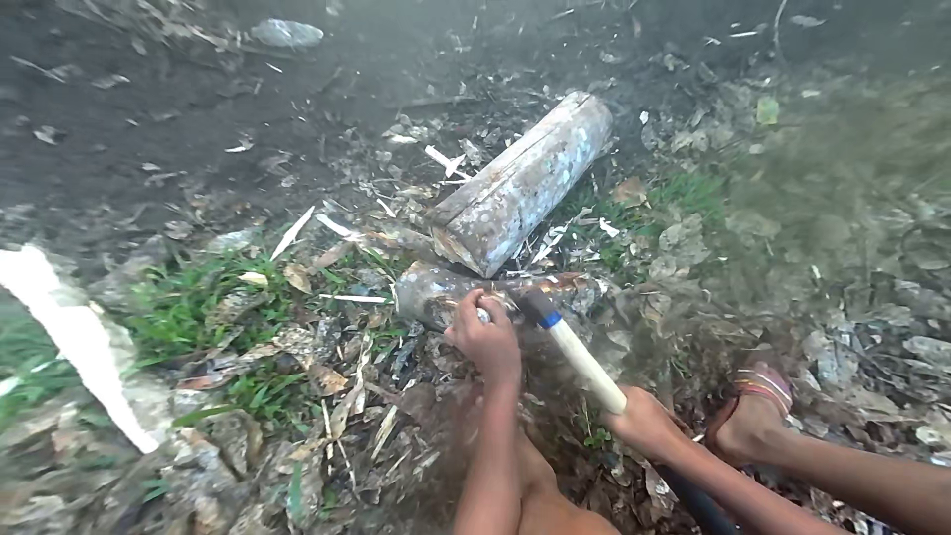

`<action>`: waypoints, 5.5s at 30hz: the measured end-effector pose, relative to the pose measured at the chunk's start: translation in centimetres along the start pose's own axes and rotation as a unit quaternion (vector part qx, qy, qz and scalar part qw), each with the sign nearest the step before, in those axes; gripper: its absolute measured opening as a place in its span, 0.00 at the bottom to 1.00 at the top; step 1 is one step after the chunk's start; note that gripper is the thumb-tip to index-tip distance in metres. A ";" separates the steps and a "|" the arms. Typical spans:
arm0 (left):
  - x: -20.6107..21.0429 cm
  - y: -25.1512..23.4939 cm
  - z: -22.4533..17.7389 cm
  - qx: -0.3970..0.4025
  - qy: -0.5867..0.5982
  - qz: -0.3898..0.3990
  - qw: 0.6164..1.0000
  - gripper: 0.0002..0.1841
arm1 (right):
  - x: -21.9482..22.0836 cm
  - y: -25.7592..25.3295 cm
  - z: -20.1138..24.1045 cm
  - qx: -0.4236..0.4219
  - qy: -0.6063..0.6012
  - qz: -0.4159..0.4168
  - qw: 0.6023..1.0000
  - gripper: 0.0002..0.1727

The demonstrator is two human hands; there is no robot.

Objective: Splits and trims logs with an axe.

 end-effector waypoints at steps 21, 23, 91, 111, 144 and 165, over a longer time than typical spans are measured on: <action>2.0 -3.2 -1.1 0.037 -0.057 0.007 0.998 0.13 | 0.1 -0.4 0.4 0.000 -0.044 0.015 0.999 0.17; 1.9 -2.9 -1.1 0.054 -0.042 -0.007 0.998 0.12 | 0.0 -0.6 0.1 0.004 -0.041 0.020 0.999 0.17; -0.1 -1.1 0.9 -0.014 0.035 -0.030 0.999 0.12 | 2.4 -2.7 -0.6 -0.027 -0.066 -0.006 0.997 0.18; 0.4 1.4 0.1 0.007 0.371 0.144 0.917 0.15 | 3.7 -1.4 0.2 0.044 0.022 -0.005 0.999 0.25; 2.3 1.7 0.6 0.041 0.306 -0.028 0.951 0.15 | -2.9 2.9 0.7 -0.092 -0.174 -0.075 0.978 0.12; 1.9 -0.1 1.9 -0.006 0.306 -0.042 0.951 0.11 | -7.4 6.4 3.7 -0.125 -0.079 -0.106 0.983 0.16</action>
Point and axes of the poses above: each hand's wrist, its own y-axis away from the middle knuckle, its own x-axis out of the palm, z = x × y, the point moved 7 cm from there along -y, towards the middle knuckle, and after that the axes turned 11 degrees about y, right-handed, at the moved point
